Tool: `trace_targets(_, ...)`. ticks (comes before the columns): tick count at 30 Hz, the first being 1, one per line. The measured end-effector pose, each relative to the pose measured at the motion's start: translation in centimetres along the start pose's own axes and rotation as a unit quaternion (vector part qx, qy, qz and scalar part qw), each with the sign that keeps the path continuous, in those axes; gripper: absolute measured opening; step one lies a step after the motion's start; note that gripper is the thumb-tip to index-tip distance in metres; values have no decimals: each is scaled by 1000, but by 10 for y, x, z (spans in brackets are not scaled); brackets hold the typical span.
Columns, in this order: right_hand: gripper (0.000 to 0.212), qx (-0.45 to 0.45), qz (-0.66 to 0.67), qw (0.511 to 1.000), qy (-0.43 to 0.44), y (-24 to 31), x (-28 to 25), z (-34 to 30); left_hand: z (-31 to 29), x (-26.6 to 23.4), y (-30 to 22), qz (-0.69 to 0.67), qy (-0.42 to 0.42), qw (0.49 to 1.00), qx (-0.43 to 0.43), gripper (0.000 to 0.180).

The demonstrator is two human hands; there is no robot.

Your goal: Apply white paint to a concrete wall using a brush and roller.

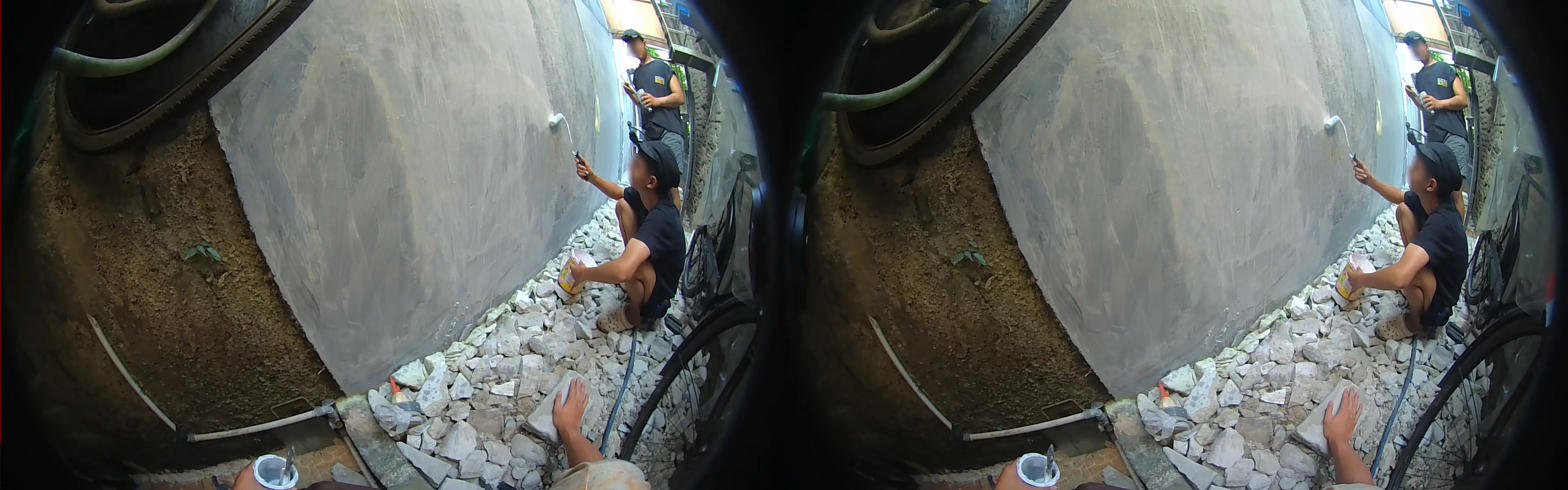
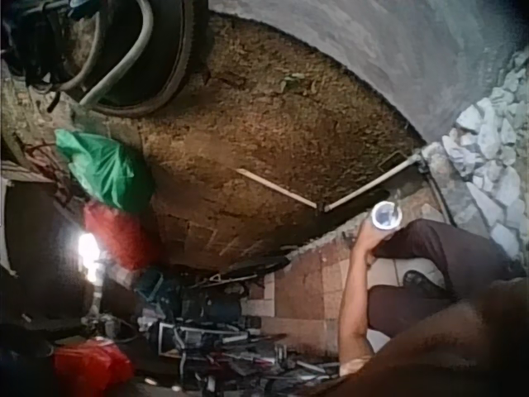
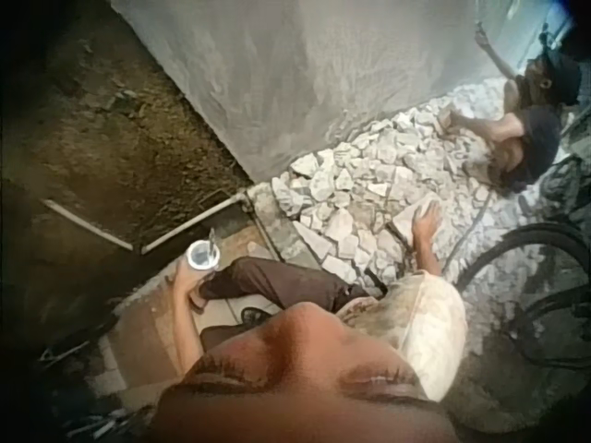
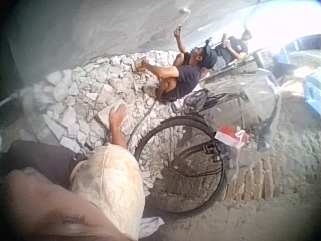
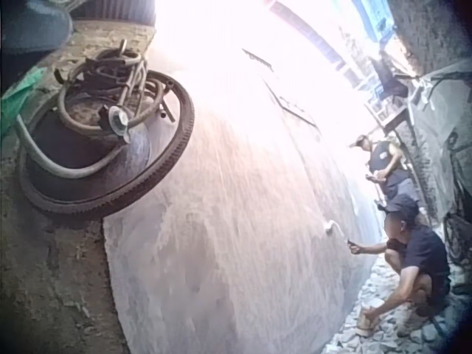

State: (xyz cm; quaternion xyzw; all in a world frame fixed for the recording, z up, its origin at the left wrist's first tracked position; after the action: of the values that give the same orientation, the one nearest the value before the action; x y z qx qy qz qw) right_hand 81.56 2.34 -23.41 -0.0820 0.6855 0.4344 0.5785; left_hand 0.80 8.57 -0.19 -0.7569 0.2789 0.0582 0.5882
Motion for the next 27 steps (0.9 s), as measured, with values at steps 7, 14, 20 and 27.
trace_targets(7,69,-5,-6,1000,1,0,2,1,0,1,2,-5,-3,1000,0,66)
trace_targets(14,70,-4,-5,1000,3,1,2,1,6,-1,12,-13,-2,1000,28,66)
trace_targets(20,70,-3,2,1000,6,1,1,1,8,-5,22,6,-14,998,55,69)
trace_targets(27,71,-5,9,1000,0,-1,1,1,11,-6,30,43,-2,998,46,70)
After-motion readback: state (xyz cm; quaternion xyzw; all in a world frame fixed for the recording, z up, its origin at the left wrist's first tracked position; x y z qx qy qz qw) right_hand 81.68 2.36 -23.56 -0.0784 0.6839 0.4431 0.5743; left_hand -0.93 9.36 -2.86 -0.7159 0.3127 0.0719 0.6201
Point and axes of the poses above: each hand's wrist, its own z-axis towards the middle knuckle, its own x-axis out of the palm, y = z × x, the point moved 10 cm from there along z, towards the middle knuckle, and after that the axes turned 13 degrees about y, right-handed, at the moved point
